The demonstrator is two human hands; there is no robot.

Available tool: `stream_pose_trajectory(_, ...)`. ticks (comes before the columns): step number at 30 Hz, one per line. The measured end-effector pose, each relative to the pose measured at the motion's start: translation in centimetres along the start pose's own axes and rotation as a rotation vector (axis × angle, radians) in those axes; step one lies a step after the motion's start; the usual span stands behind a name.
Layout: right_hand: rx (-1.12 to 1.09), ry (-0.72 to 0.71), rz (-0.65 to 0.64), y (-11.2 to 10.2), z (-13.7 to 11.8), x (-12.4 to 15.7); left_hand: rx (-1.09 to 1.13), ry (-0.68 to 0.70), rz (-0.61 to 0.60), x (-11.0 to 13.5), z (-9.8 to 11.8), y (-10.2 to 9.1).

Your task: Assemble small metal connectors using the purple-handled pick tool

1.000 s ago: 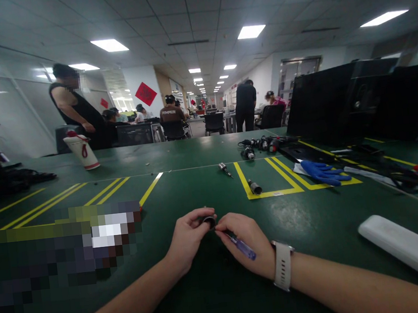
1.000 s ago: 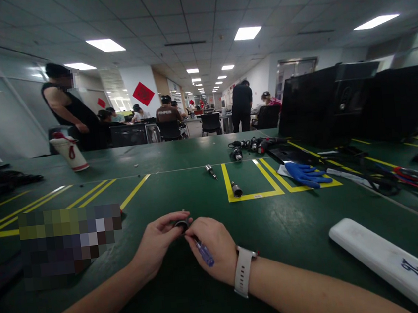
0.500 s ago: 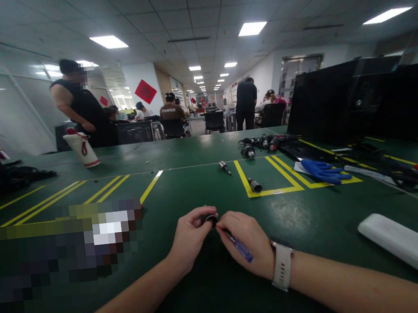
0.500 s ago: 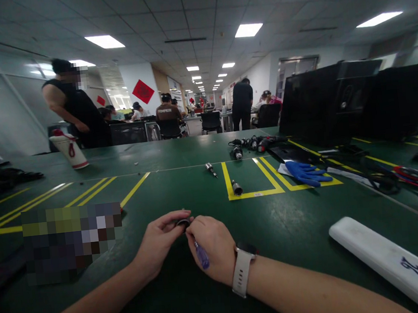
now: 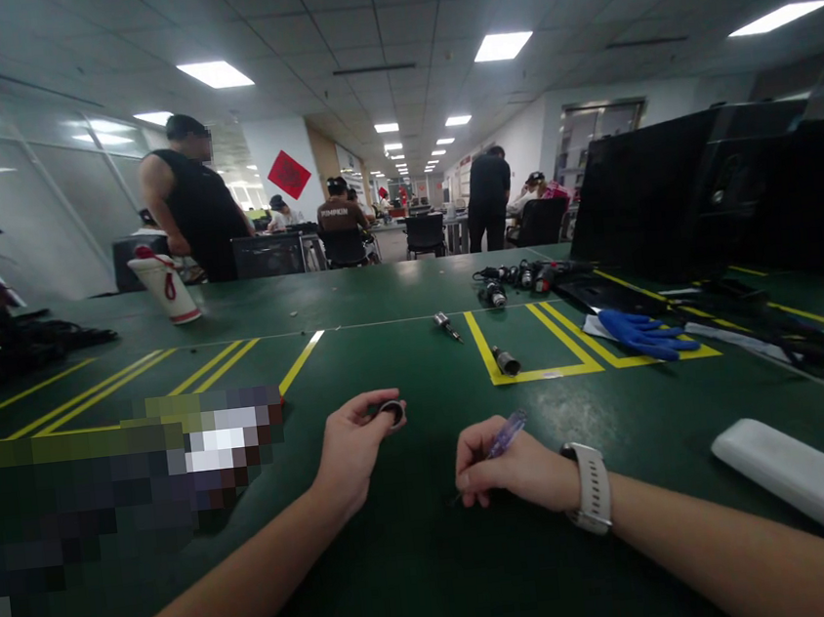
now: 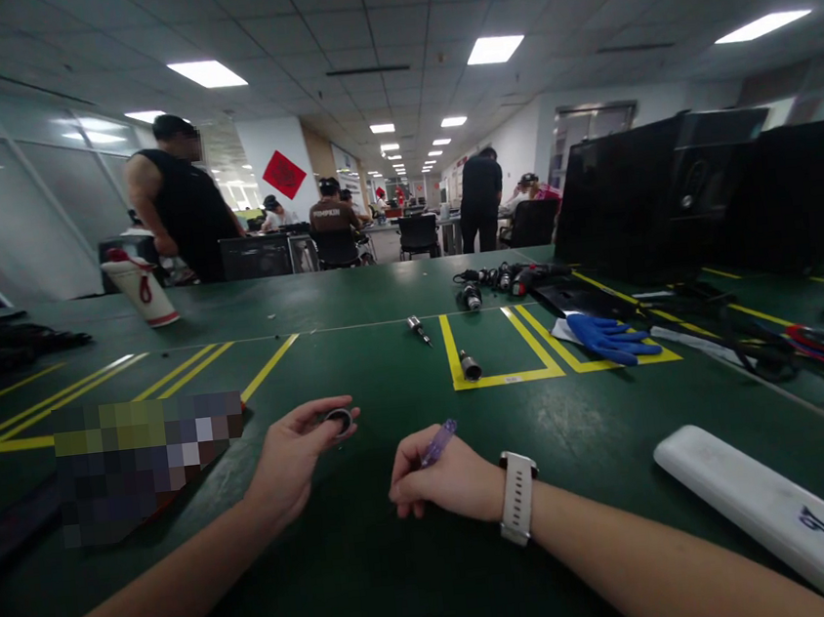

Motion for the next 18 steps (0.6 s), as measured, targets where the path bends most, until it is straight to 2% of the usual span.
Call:
stream_pose_trajectory(4,0.017,0.046,0.001,-0.3,0.7,-0.3,0.016,-0.007,0.140,-1.9,-0.6,-2.4)
stream_pose_trajectory(8,0.033,0.066,0.014,-0.5,1.0,-0.6,-0.014,-0.038,0.177,-2.9,-2.0,-3.3)
stream_pose_trajectory(12,0.085,0.077,0.008,-0.5,0.8,-0.5,-0.052,-0.054,0.139,-2.4,-2.7,-2.7)
stream_pose_trajectory(18,0.195,0.131,0.050,-0.2,0.3,-0.1,-0.091,-0.079,0.069,-0.2,-2.4,-0.8)
Point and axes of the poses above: each hand's wrist, its own x-axis away from the middle knuckle, its own y-axis out of the palm, z = x × y, the point moved 10 cm from there along -x, towards the middle knuckle, and after that the axes turned 8 degrees about z, right-handed, at the moved point
